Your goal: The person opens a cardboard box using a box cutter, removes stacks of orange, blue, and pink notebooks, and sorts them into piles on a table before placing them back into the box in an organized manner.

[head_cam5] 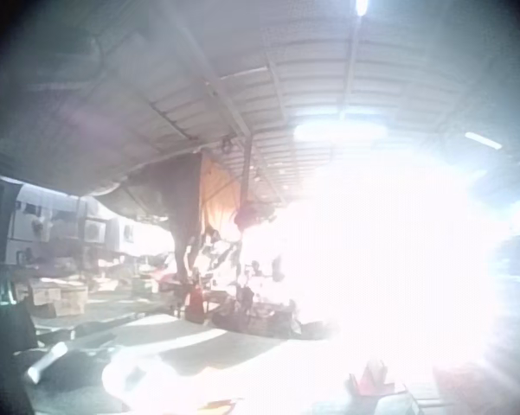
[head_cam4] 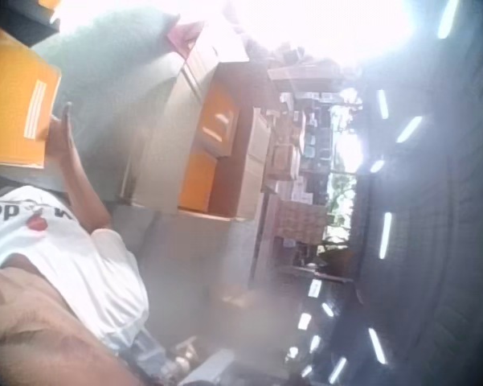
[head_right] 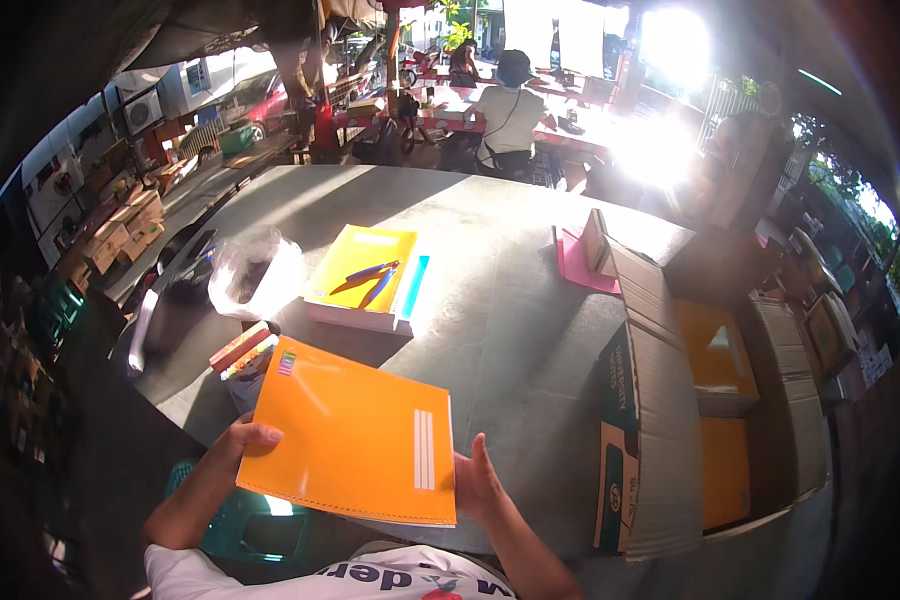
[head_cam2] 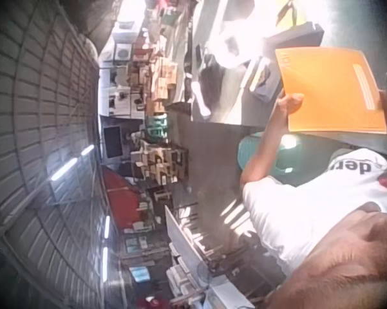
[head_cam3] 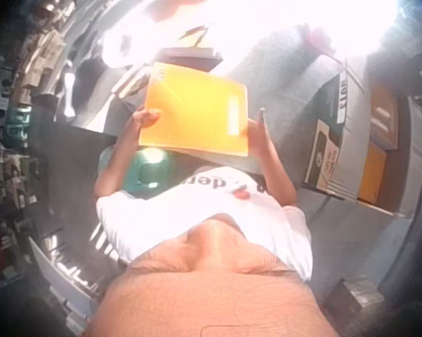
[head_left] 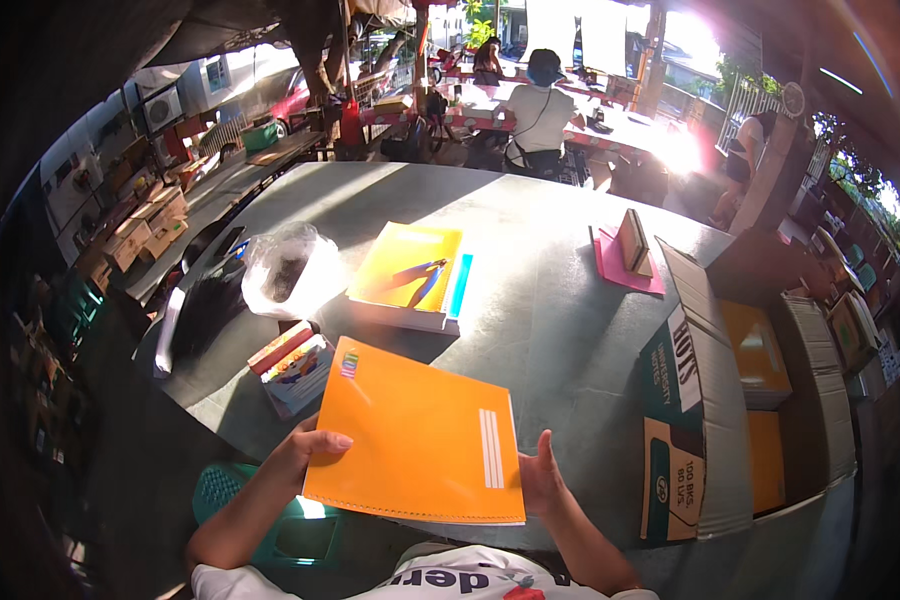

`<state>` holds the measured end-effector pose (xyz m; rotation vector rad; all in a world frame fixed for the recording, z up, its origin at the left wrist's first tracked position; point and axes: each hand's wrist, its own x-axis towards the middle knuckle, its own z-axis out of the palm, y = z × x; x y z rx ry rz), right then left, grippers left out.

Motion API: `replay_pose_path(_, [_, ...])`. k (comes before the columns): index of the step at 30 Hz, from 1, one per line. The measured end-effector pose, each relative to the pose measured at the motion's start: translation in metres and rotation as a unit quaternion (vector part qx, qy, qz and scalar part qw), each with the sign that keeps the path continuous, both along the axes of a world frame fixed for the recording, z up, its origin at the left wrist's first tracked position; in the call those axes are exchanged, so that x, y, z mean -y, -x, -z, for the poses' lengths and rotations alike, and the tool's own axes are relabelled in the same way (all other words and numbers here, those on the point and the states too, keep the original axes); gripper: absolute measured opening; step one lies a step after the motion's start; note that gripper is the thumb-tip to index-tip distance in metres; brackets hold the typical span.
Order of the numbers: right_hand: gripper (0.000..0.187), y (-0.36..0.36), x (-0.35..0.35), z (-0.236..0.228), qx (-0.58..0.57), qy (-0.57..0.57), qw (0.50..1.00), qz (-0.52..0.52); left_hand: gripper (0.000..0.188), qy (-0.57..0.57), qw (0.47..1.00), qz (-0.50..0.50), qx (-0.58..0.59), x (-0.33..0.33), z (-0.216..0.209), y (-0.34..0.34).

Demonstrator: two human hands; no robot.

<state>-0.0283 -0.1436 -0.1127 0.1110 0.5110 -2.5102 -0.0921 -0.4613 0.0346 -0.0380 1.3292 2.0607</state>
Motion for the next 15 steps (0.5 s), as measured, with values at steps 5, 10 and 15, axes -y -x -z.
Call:
replay_pose_path(5, [0.055, 0.049, -0.008, 0.007, -0.007, -0.066, 0.996, 0.051, 0.060, 0.006, 0.991, 0.054, -0.119, -0.026, -0.028, 0.055])
replay_pose_path(10, [0.047, 0.106, -0.021, -0.008, -0.174, 0.086, 0.968, 0.161, 0.065, 0.035, 0.939, 0.077, -0.332, -0.068, -0.083, 0.104])
replay_pose_path(15, [0.053, 0.119, -0.008, -0.029, -0.221, -0.005, 0.913, 0.344, 0.062, -0.070, 0.929, 0.303, -0.201, -0.101, -0.060, 0.223])
